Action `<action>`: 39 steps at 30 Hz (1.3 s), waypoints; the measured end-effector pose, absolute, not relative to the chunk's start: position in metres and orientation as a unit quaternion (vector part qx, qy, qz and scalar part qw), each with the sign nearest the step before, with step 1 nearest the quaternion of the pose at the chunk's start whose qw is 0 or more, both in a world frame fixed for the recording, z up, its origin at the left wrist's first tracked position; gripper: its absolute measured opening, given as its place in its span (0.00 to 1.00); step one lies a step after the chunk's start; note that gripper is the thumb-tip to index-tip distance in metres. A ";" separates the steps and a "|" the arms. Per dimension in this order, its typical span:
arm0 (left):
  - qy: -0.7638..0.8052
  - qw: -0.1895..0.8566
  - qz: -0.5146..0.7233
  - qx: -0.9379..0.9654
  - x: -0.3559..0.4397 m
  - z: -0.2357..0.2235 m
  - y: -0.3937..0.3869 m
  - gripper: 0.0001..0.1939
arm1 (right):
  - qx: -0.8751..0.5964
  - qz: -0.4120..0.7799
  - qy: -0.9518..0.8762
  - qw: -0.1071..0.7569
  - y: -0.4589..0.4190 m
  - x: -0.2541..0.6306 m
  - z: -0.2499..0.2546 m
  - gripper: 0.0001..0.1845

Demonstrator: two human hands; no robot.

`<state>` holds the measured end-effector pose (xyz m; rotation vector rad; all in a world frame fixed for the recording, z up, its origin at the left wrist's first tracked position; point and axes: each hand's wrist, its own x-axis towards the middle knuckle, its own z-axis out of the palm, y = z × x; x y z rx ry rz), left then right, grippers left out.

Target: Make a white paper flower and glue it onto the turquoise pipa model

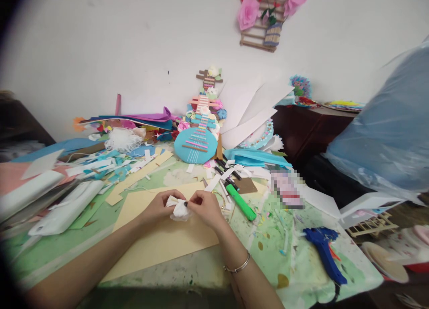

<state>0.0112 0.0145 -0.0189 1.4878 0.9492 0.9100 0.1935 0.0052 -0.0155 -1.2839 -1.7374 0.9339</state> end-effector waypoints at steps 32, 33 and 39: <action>0.407 0.562 0.400 0.599 0.011 -0.021 0.015 0.14 | -0.503 0.357 -0.696 0.368 0.004 0.193 -0.010 0.08; 0.410 0.565 0.407 0.588 0.011 -0.021 0.016 0.15 | -0.503 0.353 -0.700 0.363 0.005 0.194 -0.010 0.10; 0.424 0.586 0.461 0.514 0.005 -0.017 0.022 0.20 | -0.548 0.281 -0.716 0.328 0.014 0.221 -0.004 0.14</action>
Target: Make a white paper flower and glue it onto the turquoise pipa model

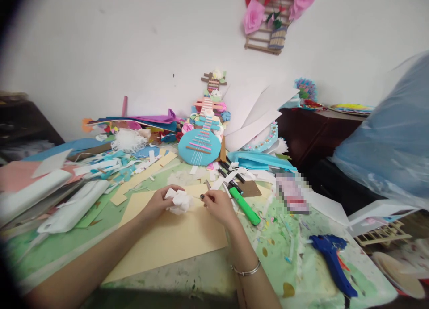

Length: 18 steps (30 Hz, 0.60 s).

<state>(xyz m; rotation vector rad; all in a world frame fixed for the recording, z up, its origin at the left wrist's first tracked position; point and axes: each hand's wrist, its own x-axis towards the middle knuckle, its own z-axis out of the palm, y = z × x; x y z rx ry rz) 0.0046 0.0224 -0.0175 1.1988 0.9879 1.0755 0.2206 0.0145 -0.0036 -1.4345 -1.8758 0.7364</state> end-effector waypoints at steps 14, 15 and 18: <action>0.449 0.587 0.451 0.500 0.003 -0.015 0.022 0.23 | -0.578 0.103 -0.685 0.431 0.016 0.229 -0.004 0.11; 0.453 0.580 0.449 0.508 0.004 -0.015 0.022 0.22 | -0.553 0.108 -0.698 0.441 0.014 0.224 -0.002 0.10; 0.458 0.559 0.438 0.534 0.007 -0.015 0.020 0.22 | -0.479 0.147 -0.739 0.451 0.004 0.209 0.004 0.07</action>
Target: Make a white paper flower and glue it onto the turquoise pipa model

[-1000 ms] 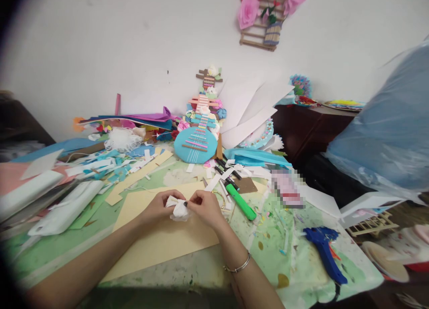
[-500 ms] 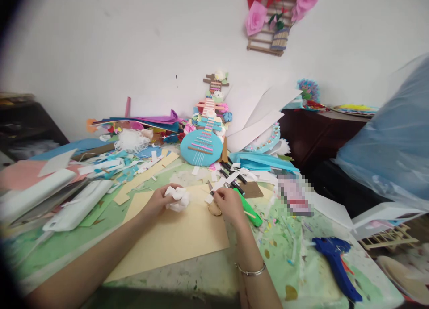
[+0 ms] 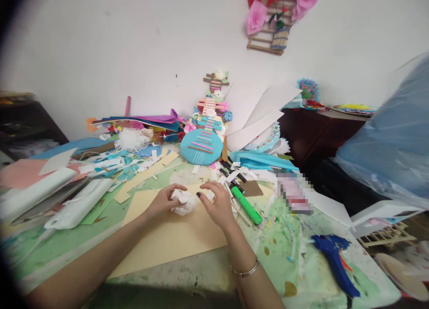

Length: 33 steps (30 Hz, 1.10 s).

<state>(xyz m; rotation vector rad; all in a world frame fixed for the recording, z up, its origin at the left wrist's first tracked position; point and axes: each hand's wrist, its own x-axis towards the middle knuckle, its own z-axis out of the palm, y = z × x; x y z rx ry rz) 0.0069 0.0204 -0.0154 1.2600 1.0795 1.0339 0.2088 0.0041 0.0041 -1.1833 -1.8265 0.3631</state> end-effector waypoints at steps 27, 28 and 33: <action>0.441 0.546 0.384 0.601 0.011 -0.023 0.021 0.19 | -0.510 0.273 -0.731 0.362 0.005 0.184 -0.016 0.13; 0.447 0.535 0.390 0.602 0.011 -0.023 0.021 0.19 | -0.512 0.266 -0.732 0.363 0.004 0.183 -0.017 0.13; 0.471 0.497 0.403 0.607 0.013 -0.023 0.018 0.15 | -0.528 0.234 -0.732 0.361 0.004 0.176 -0.020 0.12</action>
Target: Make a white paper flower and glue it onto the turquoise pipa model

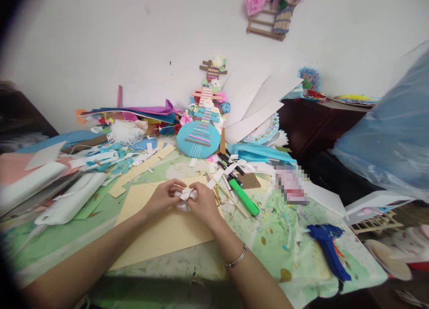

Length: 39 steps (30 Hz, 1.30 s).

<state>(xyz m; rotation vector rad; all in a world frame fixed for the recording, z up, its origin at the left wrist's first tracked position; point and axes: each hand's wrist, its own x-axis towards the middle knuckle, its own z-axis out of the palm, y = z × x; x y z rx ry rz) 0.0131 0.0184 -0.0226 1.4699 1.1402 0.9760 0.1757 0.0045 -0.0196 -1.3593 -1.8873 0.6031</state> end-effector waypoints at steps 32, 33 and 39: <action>0.462 0.368 0.469 0.657 -0.004 -0.039 0.038 0.16 | -0.540 0.199 -0.669 0.470 0.007 0.199 -0.010 0.16; 0.460 0.366 0.473 0.656 -0.007 -0.039 0.040 0.15 | -0.541 0.194 -0.656 0.490 0.003 0.204 -0.003 0.14; 0.422 0.335 0.460 0.706 -0.014 -0.033 0.037 0.09 | -0.425 0.174 -0.707 0.538 -0.106 0.217 0.074 0.10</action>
